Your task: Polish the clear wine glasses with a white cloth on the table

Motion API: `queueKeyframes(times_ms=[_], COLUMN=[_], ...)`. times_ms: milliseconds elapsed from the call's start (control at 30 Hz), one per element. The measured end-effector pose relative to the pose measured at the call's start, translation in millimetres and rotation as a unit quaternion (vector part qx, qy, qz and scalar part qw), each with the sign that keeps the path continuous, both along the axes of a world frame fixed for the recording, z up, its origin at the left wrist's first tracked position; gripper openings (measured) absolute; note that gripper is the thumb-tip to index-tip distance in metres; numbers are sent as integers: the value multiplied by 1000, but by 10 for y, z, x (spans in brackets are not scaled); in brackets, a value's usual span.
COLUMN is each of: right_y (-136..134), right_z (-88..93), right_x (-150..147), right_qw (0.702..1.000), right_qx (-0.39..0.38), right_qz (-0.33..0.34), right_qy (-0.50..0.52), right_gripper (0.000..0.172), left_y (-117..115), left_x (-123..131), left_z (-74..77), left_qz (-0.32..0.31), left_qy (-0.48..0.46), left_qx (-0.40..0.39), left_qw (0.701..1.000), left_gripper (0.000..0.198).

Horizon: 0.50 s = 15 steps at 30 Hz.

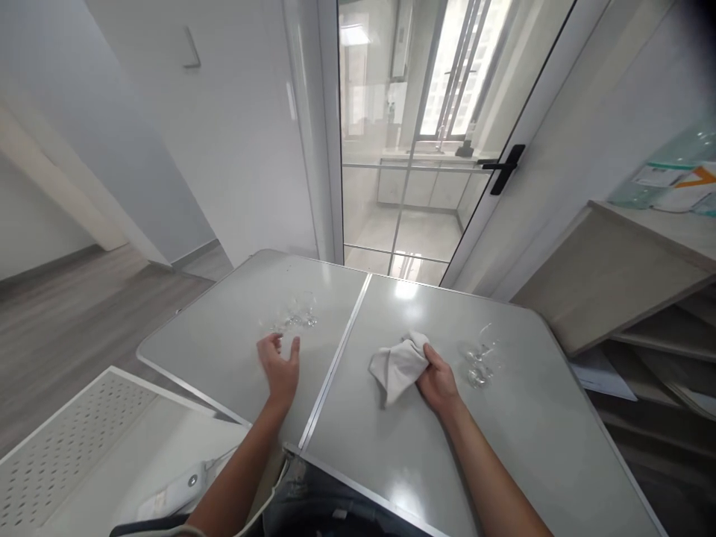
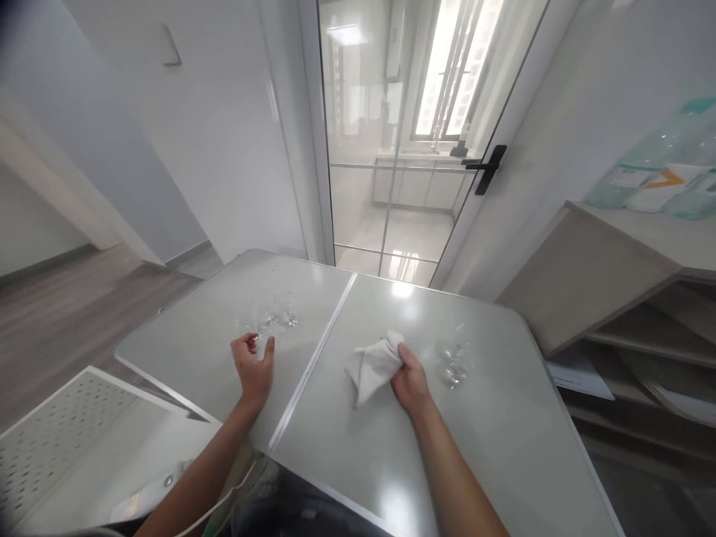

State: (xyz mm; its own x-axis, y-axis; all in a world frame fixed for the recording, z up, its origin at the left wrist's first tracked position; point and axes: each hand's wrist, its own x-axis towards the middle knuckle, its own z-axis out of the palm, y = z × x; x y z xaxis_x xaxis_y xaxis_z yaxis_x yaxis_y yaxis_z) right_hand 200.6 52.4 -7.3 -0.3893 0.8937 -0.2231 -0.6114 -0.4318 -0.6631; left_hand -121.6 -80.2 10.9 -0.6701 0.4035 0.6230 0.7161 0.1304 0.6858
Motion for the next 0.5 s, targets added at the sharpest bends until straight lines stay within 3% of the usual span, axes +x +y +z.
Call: queueKeyframes(times_ms=[100, 200, 333, 500], right_y=[-7, -32, -51, -49], right_z=[3, -8, -25, -33], right_x=[-2, -20, -59, -69], right_qw=[1000, 998, 997, 995], right_qx=[20, 58, 74, 102], right_qz=[9, 23, 5, 7], right_qy=[1, -6, 9, 10], right_gripper=[32, 36, 43, 44], left_y=[3, 111, 253, 263], left_x=[-326, -569, -714, -679], left_z=[-21, -24, -43, 2], left_qz=[69, 56, -2, -34], left_qy=[-40, -80, -114, -137], left_qx=[6, 7, 27, 33], left_qw=[997, 995, 993, 989], left_gripper=[73, 88, 78, 57])
